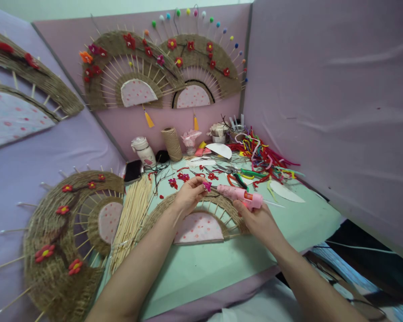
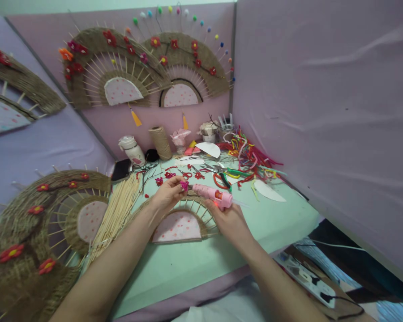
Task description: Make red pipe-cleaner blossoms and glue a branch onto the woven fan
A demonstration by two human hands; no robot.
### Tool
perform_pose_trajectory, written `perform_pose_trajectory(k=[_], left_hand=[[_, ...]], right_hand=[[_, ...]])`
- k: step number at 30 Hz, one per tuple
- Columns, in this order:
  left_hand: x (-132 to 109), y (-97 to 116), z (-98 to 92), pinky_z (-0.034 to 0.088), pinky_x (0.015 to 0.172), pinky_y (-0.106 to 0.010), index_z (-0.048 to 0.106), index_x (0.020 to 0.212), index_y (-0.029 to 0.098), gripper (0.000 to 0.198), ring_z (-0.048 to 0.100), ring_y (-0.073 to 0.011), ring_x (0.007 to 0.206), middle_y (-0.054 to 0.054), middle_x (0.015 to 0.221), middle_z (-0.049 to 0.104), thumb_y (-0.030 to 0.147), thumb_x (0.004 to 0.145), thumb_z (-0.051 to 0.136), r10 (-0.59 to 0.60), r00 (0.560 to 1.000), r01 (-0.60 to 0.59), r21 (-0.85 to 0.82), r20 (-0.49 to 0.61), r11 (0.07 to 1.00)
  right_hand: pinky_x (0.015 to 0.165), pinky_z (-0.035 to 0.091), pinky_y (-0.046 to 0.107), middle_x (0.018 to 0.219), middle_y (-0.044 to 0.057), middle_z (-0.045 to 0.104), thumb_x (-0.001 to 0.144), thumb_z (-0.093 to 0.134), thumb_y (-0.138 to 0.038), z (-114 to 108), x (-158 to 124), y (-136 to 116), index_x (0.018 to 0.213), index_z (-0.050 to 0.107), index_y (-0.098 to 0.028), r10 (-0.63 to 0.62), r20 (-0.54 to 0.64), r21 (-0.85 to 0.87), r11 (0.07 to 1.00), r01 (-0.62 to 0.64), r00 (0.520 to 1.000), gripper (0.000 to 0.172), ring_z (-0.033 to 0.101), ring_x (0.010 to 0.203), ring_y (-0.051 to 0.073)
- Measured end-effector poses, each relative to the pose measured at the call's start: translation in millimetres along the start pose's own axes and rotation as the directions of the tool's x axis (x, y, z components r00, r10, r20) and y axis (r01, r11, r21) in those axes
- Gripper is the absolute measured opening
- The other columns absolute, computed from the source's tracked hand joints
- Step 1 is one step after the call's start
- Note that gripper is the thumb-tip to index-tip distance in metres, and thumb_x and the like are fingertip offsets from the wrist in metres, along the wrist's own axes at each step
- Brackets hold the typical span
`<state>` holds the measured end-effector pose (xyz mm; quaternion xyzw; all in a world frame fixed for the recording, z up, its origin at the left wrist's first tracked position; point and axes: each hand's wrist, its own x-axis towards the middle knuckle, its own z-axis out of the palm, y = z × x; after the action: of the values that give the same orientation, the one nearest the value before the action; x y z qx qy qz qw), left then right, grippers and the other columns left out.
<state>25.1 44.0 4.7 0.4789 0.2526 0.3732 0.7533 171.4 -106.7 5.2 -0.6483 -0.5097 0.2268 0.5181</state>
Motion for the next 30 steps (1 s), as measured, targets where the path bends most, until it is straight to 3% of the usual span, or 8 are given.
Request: perform_pose_trajectory(k=[2,5,8,11,15,19,30], left_hand=[[0,9,-1.0,0.046,0.062,-0.021,0.064,0.072,0.015,0.037,0.055,-0.0075,0.062,0.002,0.068,0.061,0.029,0.051,0.090,0.015,1.000,-0.014,0.027,-0.019,1.000],[0,33,-14.6,0.045,0.062,-0.021,0.065,0.071,0.015,0.030,0.056,-0.0091,0.065,0.001,0.070,0.063,0.028,0.055,0.086,0.114,0.992,-0.103,0.184,-0.049,0.978],[1,59,-39.2,0.040,0.057,-0.022,0.067,0.071,0.016,0.021,0.052,-0.0090,0.058,0.001,0.065,0.063,0.027,0.060,0.080,0.208,0.975,-0.140,0.512,-0.079,0.848],[3,72,-60.9,0.040,0.058,-0.024,0.067,0.071,0.016,0.013,0.053,-0.0114,0.059,0.001,0.063,0.063,0.025,0.064,0.072,0.197,0.976,-0.073,0.721,-0.089,0.689],[10,59,-75.7,0.042,0.065,-0.026,0.067,0.067,0.016,0.004,0.056,-0.0140,0.065,0.000,0.066,0.065,0.019,0.066,0.065,0.143,0.989,-0.031,0.873,-0.045,0.487],[22,34,-85.9,0.041,0.066,-0.027,0.068,0.067,0.016,0.008,0.057,-0.0153,0.067,-0.001,0.066,0.065,0.022,0.068,0.062,0.077,0.997,-0.030,0.942,0.004,0.335],[30,22,-106.2,0.040,0.065,-0.027,0.070,0.071,0.016,0.014,0.056,-0.0165,0.066,-0.001,0.066,0.065,0.023,0.070,0.059,0.033,0.999,-0.006,0.975,-0.002,0.222]], right_hand=[[0.087,0.053,0.035,0.082,0.004,0.075,0.088,0.050,-0.046,-1,0,0,0.106,0.073,-0.022,-0.025,0.041,0.020,1.000,0.024,0.999,0.038,0.067,0.098,0.026],[0.094,0.051,0.037,0.090,0.004,0.077,0.088,0.051,-0.044,-3,0,-1,0.109,0.073,-0.023,0.027,0.056,-0.003,1.000,-0.027,0.998,0.037,0.065,0.107,0.027],[0.101,0.047,0.038,0.113,0.002,0.073,0.089,0.051,-0.041,-6,0,-4,0.119,0.069,-0.026,0.023,0.098,0.003,1.000,-0.024,0.995,0.039,0.062,0.115,0.025],[0.110,0.039,0.038,0.132,-0.001,0.064,0.091,0.049,-0.037,-6,2,-6,0.127,0.064,-0.029,-0.038,0.155,0.061,0.998,0.029,0.987,0.040,0.055,0.126,0.023],[0.113,0.035,0.039,0.135,-0.001,0.061,0.092,0.048,-0.035,-5,4,-5,0.128,0.063,-0.029,-0.074,0.185,0.116,0.992,0.053,0.980,0.040,0.052,0.129,0.021],[0.113,0.037,0.039,0.134,-0.002,0.062,0.091,0.049,-0.036,-7,5,-1,0.127,0.063,-0.030,-0.042,0.173,0.113,0.993,0.023,0.984,0.040,0.054,0.128,0.021],[0.103,0.047,0.038,0.124,-0.002,0.068,0.089,0.051,-0.038,-9,5,0,0.123,0.067,-0.030,0.008,0.094,0.029,1.000,-0.010,0.996,0.038,0.061,0.119,0.024]])
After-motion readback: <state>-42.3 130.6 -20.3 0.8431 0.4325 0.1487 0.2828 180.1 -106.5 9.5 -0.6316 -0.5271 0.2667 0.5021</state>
